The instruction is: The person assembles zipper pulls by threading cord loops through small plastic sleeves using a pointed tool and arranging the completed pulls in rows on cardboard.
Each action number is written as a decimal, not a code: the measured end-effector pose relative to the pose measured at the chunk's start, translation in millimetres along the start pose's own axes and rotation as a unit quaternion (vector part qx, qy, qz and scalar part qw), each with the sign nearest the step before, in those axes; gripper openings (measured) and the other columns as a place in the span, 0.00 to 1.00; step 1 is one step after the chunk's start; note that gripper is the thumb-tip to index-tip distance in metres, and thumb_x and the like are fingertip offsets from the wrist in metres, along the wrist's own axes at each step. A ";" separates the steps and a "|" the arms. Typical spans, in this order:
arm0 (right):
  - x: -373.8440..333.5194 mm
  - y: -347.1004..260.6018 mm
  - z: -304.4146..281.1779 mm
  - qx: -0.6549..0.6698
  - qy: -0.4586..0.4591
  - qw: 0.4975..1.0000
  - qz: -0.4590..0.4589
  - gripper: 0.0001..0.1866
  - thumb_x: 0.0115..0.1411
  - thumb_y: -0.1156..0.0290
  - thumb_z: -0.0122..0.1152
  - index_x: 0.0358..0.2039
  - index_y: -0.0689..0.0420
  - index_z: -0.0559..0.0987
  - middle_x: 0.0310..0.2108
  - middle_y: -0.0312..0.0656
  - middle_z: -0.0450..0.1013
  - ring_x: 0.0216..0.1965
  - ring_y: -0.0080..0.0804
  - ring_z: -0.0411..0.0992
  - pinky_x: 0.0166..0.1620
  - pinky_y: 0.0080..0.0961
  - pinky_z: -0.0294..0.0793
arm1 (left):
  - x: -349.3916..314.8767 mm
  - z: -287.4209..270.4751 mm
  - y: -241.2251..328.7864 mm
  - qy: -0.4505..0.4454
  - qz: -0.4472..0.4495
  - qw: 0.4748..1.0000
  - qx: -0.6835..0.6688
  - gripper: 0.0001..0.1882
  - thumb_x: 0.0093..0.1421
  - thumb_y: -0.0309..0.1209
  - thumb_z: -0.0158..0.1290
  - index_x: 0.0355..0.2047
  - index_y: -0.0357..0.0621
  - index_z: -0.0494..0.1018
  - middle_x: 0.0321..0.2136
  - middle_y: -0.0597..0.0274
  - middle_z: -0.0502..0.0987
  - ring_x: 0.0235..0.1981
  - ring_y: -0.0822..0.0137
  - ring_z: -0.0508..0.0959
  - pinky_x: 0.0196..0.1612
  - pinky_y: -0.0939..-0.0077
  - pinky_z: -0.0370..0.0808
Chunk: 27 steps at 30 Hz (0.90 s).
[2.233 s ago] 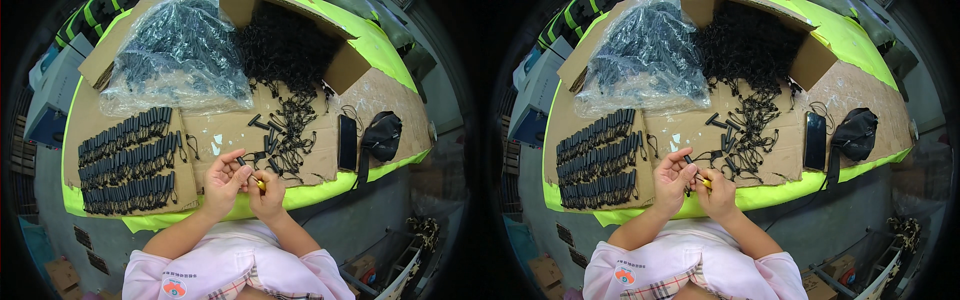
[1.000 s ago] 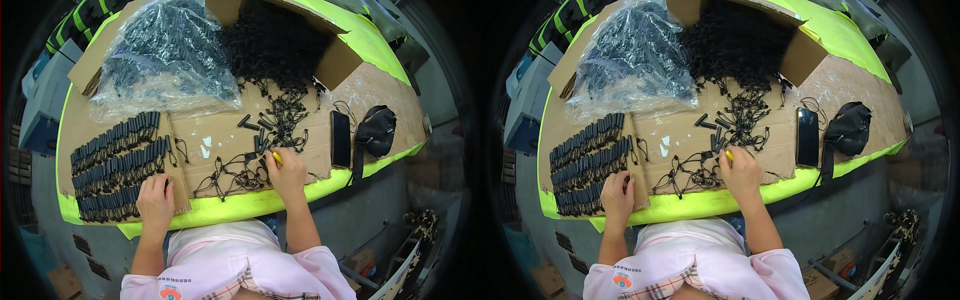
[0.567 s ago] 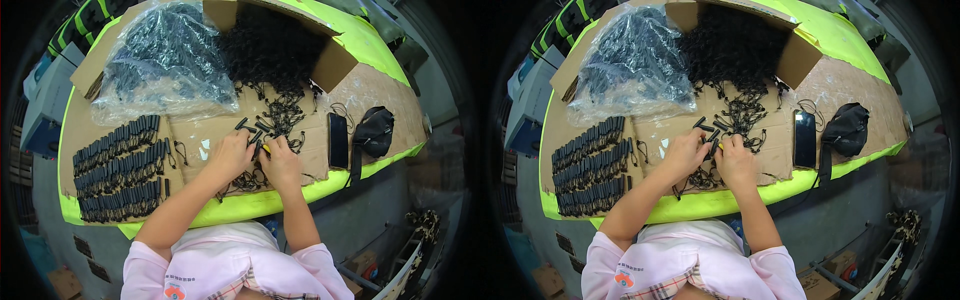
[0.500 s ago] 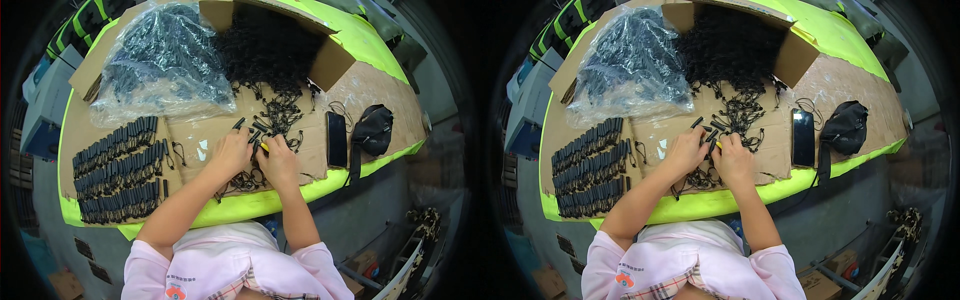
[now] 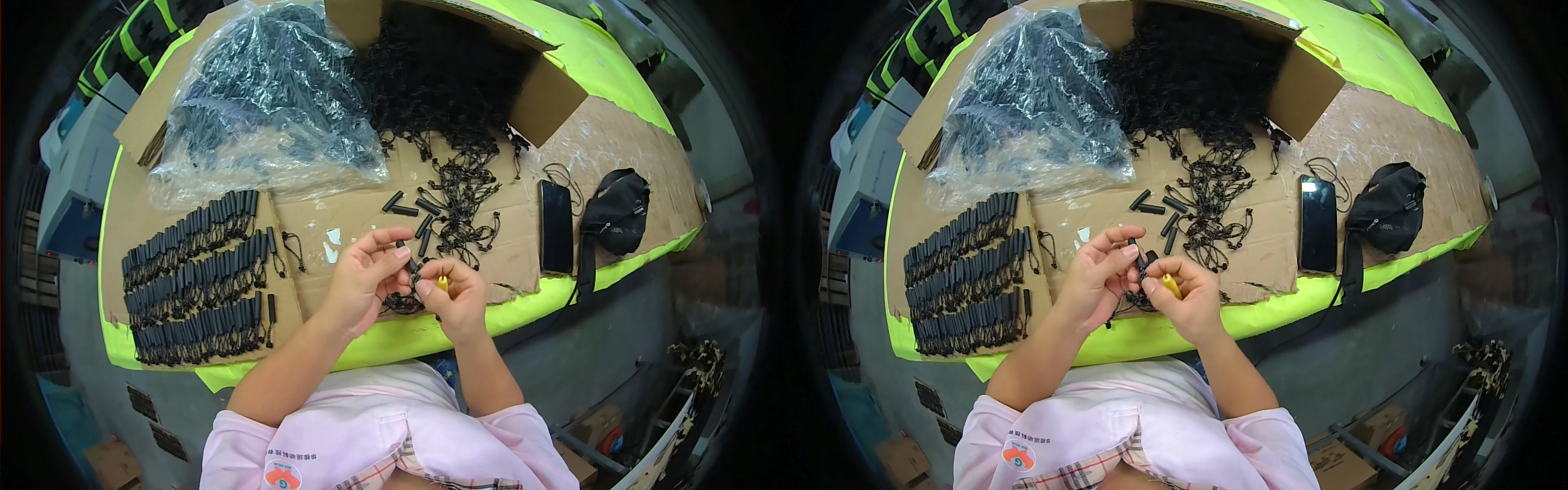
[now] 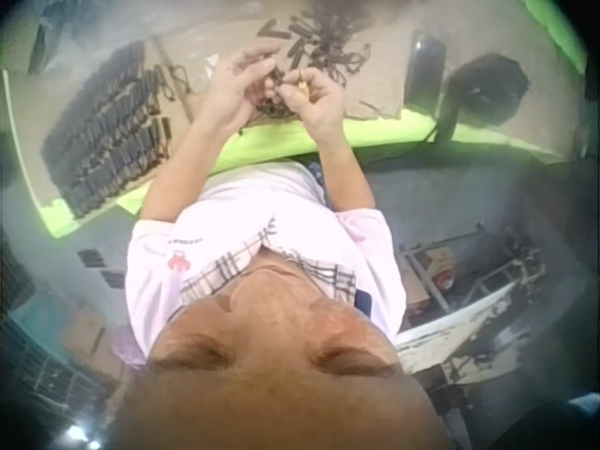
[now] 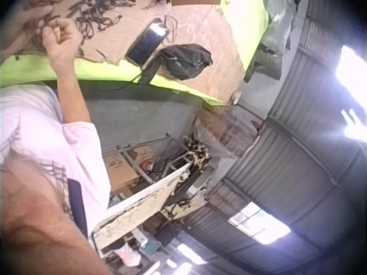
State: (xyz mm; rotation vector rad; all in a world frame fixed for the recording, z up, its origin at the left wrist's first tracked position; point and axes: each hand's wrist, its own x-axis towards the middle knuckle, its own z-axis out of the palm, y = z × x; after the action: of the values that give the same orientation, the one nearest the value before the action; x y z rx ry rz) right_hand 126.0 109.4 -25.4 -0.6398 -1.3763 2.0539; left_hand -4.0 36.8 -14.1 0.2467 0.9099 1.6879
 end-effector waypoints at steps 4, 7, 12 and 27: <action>-8.1 2.7 4.5 -0.060 -0.016 0.996 -0.060 0.04 0.52 0.81 0.58 0.30 0.63 0.75 0.23 0.30 0.69 0.20 0.09 0.60 0.22 0.08 0.59 | -12.3 -1.3 -0.7 0.023 0.000 0.998 -0.050 0.14 0.57 0.24 0.49 0.44 0.37 0.67 0.28 0.61 0.73 0.22 0.77 0.73 0.25 0.86 0.73; -9.2 1.4 8.7 -0.060 -0.016 0.996 -0.060 0.03 0.52 0.81 0.58 0.29 0.63 0.75 0.23 0.29 0.69 0.20 0.09 0.59 0.22 0.08 0.58 | -17.0 -3.4 0.3 0.023 -0.003 0.997 -0.075 0.13 0.58 0.24 0.49 0.44 0.37 0.67 0.28 0.61 0.73 0.23 0.76 0.73 0.26 0.85 0.74; -6.7 10.4 7.5 -0.043 -0.022 0.998 -0.032 0.03 0.53 0.79 0.58 0.29 0.63 0.75 0.22 0.30 0.69 0.20 0.10 0.61 0.22 0.09 0.59 | -22.7 -3.8 -1.6 0.028 0.048 0.998 -0.010 0.15 0.57 0.24 0.50 0.45 0.36 0.67 0.28 0.61 0.73 0.23 0.77 0.73 0.26 0.86 0.73; -12.9 25.5 22.0 -0.193 0.024 0.972 -0.134 0.07 0.54 0.78 0.57 0.34 0.64 0.72 0.27 0.41 0.73 0.26 0.23 0.72 0.27 0.18 0.71 | -23.7 -12.5 -17.5 0.098 0.108 0.989 0.036 0.16 0.57 0.26 0.52 0.46 0.35 0.67 0.26 0.66 0.71 0.24 0.80 0.70 0.27 0.87 0.72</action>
State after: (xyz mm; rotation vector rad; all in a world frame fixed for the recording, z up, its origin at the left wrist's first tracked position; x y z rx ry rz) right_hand 115.5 78.5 -40.5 -0.6157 -1.7482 1.5632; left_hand 9.3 11.0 -27.6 0.2359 1.1245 1.9054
